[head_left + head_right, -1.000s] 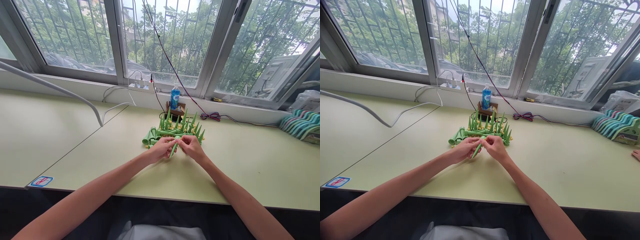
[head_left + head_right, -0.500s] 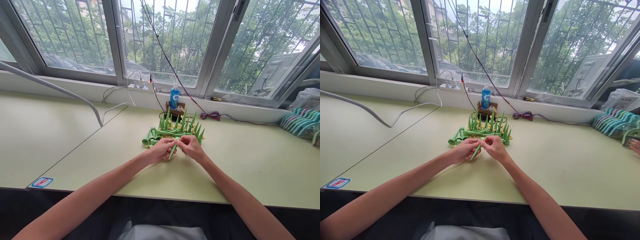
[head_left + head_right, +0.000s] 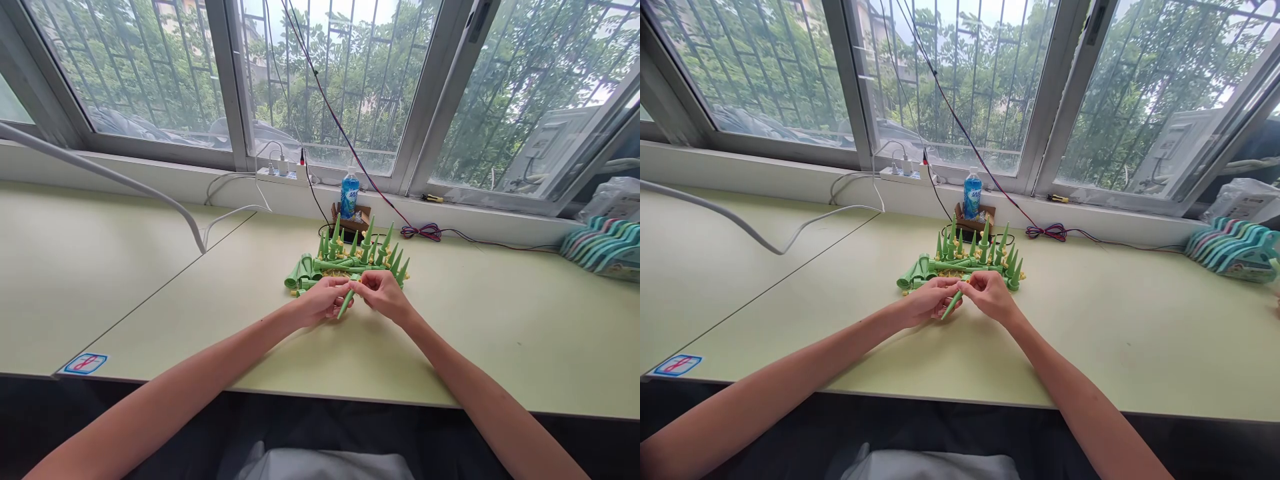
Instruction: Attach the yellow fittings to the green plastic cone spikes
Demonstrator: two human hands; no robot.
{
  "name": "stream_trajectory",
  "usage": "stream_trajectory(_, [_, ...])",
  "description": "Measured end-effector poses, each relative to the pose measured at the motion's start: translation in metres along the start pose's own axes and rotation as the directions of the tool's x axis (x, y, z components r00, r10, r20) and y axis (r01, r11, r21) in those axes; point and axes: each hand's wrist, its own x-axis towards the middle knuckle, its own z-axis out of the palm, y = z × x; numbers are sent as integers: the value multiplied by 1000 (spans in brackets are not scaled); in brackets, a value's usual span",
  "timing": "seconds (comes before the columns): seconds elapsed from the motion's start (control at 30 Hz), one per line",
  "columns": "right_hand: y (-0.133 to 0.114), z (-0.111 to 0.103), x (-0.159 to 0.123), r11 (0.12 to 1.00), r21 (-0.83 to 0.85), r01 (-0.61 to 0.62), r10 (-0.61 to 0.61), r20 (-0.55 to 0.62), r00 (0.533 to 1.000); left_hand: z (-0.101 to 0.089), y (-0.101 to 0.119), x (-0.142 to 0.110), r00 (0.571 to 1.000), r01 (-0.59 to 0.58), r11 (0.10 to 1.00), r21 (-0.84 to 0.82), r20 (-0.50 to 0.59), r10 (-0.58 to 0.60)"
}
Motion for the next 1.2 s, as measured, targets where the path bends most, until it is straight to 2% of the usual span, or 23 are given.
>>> stream_trajectory(0.4, [4, 0, 1, 999, -40, 37, -38, -8, 999, 0, -1, 1, 999, -39, 999, -2, 5, 39])
stream_trajectory(0.93, [2, 1, 0, 996, -56, 76, -77, -30, 997, 4, 2, 1, 996, -87, 990, 107, -22, 90])
stream_trajectory(1.2, [-1, 0, -2, 989, -98, 109, -112, -30, 993, 0, -1, 2, 989, -150, 973, 178, 9, 151])
